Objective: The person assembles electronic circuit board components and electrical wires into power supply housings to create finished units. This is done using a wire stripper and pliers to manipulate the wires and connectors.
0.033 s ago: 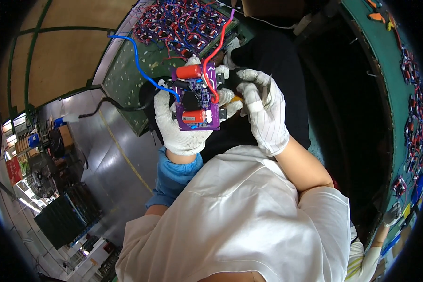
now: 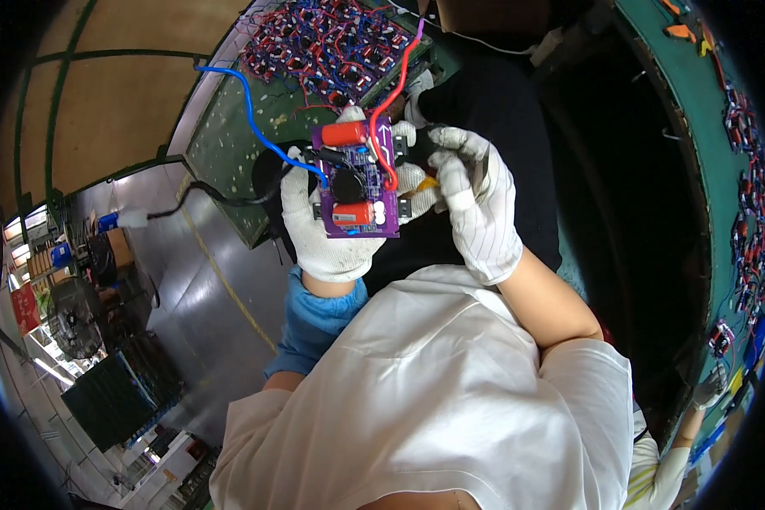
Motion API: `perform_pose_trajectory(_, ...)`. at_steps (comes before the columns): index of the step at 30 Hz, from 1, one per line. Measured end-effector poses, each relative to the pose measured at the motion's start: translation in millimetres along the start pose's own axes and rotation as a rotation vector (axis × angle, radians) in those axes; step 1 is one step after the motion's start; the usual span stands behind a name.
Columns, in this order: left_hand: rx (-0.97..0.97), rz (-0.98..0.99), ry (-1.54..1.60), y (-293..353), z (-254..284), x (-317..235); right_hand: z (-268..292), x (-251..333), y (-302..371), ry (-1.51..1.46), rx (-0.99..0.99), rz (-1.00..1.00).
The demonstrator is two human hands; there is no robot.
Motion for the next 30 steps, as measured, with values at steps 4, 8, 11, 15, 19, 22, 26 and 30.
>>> perform_pose_trajectory(4,0.022,-0.107,-0.275,-2,2,1,-12,-3,-11,0.306,0.379,0.296)
perform_pose_trajectory(8,-0.112,-0.18,-0.653,5,23,1,-26,-4,-28,0.099,0.363,0.086)
perform_pose_trajectory(11,-0.187,-0.14,-0.609,12,51,9,-34,-6,-27,-0.11,0.488,0.073)
perform_pose_trajectory(15,-0.054,-0.036,-0.194,12,65,20,-44,-3,-12,0.032,0.685,0.167)
perform_pose_trajectory(19,-0.314,0.075,-0.565,11,94,29,-39,-7,-15,0.339,0.57,0.321)
perform_pose_trajectory(22,-0.087,-0.351,-1.561,14,80,22,-43,-4,-14,0.098,0.35,0.048)
perform_pose_trajectory(26,-0.196,-0.188,-1.014,16,80,33,-34,-1,-1,0.06,0.246,0.16)
perform_pose_trajectory(30,-0.079,-0.3,-1.505,20,80,30,-27,-2,6,-0.033,0.252,0.203)
Point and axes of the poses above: each hand's wrist, its own y-axis away from the middle knuckle, its own z-axis out of the back of the hand, x = y × z, the point moved 6 cm from there along -y, towards the middle knuckle, and after that the axes turned 12 degrees about -y, right-handed, at the moved point
